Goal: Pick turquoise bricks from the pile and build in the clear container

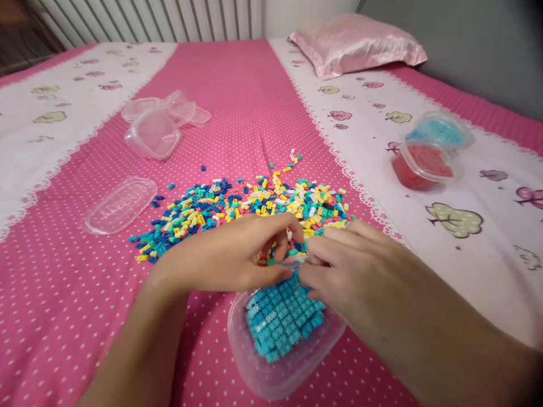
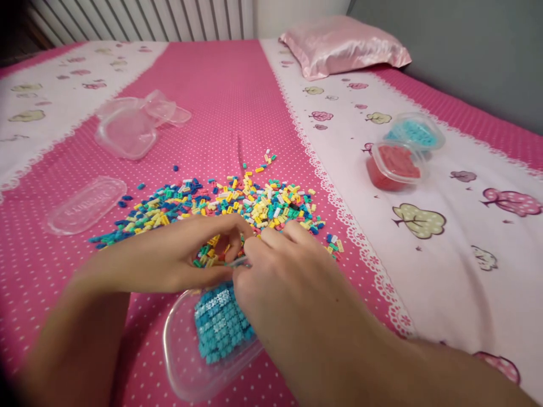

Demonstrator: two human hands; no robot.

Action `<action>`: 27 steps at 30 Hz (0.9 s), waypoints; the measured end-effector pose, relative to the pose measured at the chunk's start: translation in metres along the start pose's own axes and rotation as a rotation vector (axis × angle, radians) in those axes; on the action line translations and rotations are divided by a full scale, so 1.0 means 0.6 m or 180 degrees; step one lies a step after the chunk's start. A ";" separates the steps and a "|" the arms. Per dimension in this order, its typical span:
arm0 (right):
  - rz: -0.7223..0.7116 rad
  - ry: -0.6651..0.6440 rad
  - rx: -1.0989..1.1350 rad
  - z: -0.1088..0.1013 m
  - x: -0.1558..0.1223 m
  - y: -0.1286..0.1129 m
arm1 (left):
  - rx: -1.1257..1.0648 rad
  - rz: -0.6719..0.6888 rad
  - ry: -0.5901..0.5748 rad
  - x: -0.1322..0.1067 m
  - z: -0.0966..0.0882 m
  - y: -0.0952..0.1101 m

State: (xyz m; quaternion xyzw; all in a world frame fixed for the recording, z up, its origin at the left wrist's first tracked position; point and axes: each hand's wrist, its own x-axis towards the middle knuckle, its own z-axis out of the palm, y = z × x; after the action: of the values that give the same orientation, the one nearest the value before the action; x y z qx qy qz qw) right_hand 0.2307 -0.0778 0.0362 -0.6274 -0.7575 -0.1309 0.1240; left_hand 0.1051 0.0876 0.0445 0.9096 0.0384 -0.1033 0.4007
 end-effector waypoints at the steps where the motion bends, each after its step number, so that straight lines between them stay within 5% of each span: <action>1: -0.0006 -0.0014 -0.0041 0.004 0.000 -0.002 | -0.0013 0.0022 0.0003 0.001 0.003 0.000; 13: 0.0475 -0.0506 -0.0159 0.035 0.001 -0.023 | 0.0004 0.0153 -0.0149 0.015 0.027 -0.012; 27: 0.0278 -0.0738 0.0020 0.011 0.010 -0.012 | -0.0009 0.0206 -0.0233 0.017 0.029 -0.015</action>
State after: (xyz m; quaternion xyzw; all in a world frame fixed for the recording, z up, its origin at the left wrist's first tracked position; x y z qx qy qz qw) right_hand 0.2221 -0.0712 0.0321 -0.6704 -0.7391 -0.0495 0.0431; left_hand 0.1112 0.0807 0.0245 0.9054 -0.0055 -0.1235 0.4062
